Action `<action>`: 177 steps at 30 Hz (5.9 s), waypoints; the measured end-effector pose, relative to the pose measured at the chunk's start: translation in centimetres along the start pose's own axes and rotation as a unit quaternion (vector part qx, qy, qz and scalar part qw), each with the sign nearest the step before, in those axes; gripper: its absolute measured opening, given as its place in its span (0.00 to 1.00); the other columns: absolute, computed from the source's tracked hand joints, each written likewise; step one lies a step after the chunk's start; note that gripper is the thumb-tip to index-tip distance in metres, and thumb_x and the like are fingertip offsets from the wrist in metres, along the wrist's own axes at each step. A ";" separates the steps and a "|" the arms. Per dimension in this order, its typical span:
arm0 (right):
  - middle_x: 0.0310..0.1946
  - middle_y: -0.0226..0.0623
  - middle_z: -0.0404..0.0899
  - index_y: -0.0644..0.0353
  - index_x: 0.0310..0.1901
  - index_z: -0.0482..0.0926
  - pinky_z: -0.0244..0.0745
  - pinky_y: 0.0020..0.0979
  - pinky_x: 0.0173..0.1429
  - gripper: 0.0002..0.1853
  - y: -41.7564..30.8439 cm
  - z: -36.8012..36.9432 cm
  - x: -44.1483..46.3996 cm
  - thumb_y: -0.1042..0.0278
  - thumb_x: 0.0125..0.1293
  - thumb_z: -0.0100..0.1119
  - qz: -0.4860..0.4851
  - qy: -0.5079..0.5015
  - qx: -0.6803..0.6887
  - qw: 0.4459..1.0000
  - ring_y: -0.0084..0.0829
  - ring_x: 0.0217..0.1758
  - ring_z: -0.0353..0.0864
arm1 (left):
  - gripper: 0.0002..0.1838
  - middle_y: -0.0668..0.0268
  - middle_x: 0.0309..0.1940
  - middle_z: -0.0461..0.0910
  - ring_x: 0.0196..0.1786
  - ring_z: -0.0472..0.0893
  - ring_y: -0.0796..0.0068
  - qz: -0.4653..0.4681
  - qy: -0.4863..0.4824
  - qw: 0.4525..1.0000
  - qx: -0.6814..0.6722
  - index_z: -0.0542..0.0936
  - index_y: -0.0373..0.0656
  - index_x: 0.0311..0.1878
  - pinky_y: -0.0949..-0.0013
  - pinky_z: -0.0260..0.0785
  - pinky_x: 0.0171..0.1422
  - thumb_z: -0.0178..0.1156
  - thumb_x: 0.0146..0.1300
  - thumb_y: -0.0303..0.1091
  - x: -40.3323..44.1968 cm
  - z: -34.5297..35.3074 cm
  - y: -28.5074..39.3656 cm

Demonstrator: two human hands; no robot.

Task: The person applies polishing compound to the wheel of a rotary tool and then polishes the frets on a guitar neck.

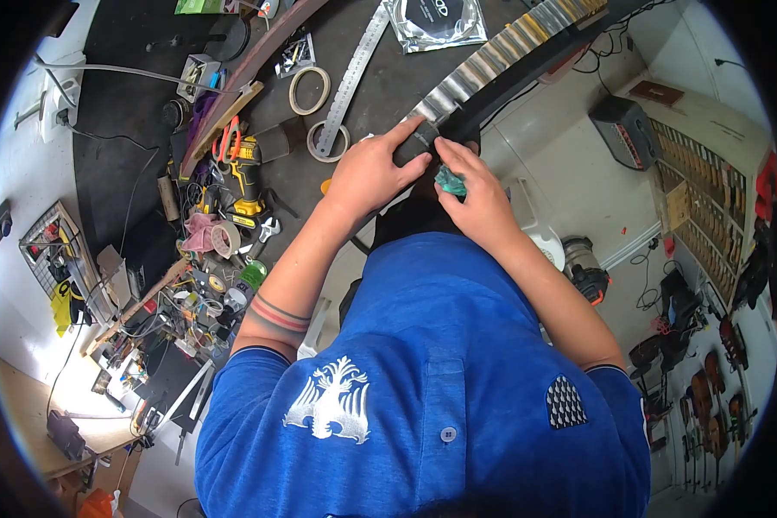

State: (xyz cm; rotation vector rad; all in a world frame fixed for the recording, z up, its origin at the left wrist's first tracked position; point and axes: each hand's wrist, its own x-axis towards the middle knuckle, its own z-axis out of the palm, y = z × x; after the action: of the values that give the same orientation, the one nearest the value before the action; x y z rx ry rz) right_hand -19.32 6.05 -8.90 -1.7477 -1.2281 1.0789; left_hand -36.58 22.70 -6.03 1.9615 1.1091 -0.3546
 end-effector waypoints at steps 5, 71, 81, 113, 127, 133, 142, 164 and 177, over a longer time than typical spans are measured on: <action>0.84 0.50 0.82 0.62 0.86 0.79 0.79 0.46 0.87 0.39 -0.1 0.0 0.9 0.77 0.74 0.74 -0.004 -0.003 0.003 1.000 0.53 0.85 0.82 | 0.40 0.42 0.63 0.95 0.66 0.93 0.35 -0.005 0.011 1.000 -0.016 0.81 0.58 0.89 0.43 0.85 0.73 0.75 0.79 0.59 0.1 -0.2 0.0; 0.78 0.43 0.86 0.54 0.81 0.86 0.82 0.43 0.83 0.36 1.6 0.7 -1.2 0.82 0.72 0.72 -0.002 -0.005 0.008 1.000 0.49 0.80 0.87 | 0.38 0.44 0.70 0.93 0.71 0.92 0.38 -0.002 0.048 0.990 -0.130 0.82 0.56 0.88 0.46 0.83 0.77 0.73 0.81 0.59 -2.9 0.4 -2.5; 0.84 0.47 0.82 0.57 0.88 0.80 0.77 0.42 0.89 0.38 0.2 2.7 -0.2 0.81 0.76 0.71 -0.014 -0.008 0.075 0.997 0.49 0.88 0.82 | 0.39 0.43 0.68 0.93 0.71 0.92 0.38 0.012 0.042 0.998 -0.043 0.80 0.59 0.90 0.43 0.84 0.76 0.71 0.83 0.61 -2.0 0.2 -2.1; 0.86 0.46 0.82 0.57 0.87 0.80 0.77 0.43 0.90 0.39 0.5 2.1 -0.9 0.80 0.75 0.72 -0.005 -0.017 0.051 0.999 0.49 0.89 0.81 | 0.37 0.43 0.65 0.95 0.67 0.93 0.37 0.025 0.014 0.999 -0.013 0.82 0.59 0.89 0.44 0.85 0.74 0.72 0.82 0.59 -1.6 -0.1 -1.5; 0.84 0.47 0.83 0.59 0.86 0.81 0.77 0.46 0.90 0.39 0.1 2.7 0.8 0.81 0.72 0.72 -0.024 -0.003 0.029 0.999 0.52 0.85 0.82 | 0.37 0.45 0.59 0.97 0.64 0.95 0.39 0.001 0.040 0.999 -0.008 0.81 0.57 0.89 0.45 0.85 0.71 0.72 0.83 0.57 -1.5 -0.2 -1.7; 0.84 0.47 0.83 0.59 0.86 0.81 0.77 0.46 0.90 0.39 -0.4 3.0 2.2 0.81 0.72 0.71 -0.022 -0.008 0.032 0.999 0.53 0.86 0.81 | 0.37 0.44 0.59 0.96 0.64 0.94 0.37 -0.025 0.047 0.998 -0.029 0.80 0.56 0.89 0.43 0.85 0.70 0.71 0.84 0.58 -1.1 -1.0 -1.5; 0.84 0.47 0.83 0.60 0.86 0.81 0.76 0.46 0.90 0.38 -0.6 2.9 2.7 0.80 0.73 0.72 -0.019 -0.016 0.029 0.999 0.52 0.87 0.81 | 0.38 0.42 0.58 0.96 0.61 0.95 0.37 -0.028 0.048 0.998 -0.033 0.80 0.54 0.90 0.41 0.86 0.68 0.71 0.84 0.58 -1.0 -0.9 -1.8; 0.85 0.44 0.82 0.60 0.86 0.81 0.77 0.43 0.89 0.37 -0.5 1.6 -0.7 0.78 0.76 0.73 0.013 -0.020 0.048 0.999 0.49 0.88 0.81 | 0.37 0.42 0.64 0.95 0.67 0.93 0.36 0.028 0.026 0.999 -0.005 0.80 0.60 0.90 0.43 0.85 0.73 0.71 0.84 0.59 -1.8 0.6 -1.6; 0.85 0.47 0.82 0.59 0.87 0.80 0.76 0.47 0.90 0.40 -0.8 2.9 2.1 0.79 0.72 0.71 -0.025 -0.029 0.021 0.999 0.54 0.86 0.80 | 0.38 0.41 0.60 0.95 0.63 0.94 0.37 -0.032 0.055 0.998 -0.017 0.80 0.55 0.89 0.40 0.86 0.69 0.70 0.83 0.60 -1.6 -0.9 -1.9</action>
State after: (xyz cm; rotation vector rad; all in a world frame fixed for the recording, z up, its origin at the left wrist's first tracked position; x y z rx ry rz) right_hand -21.82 8.54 -9.75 -1.6566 -1.2692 1.1258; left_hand -39.19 22.96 -5.58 1.9377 1.2422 -0.2624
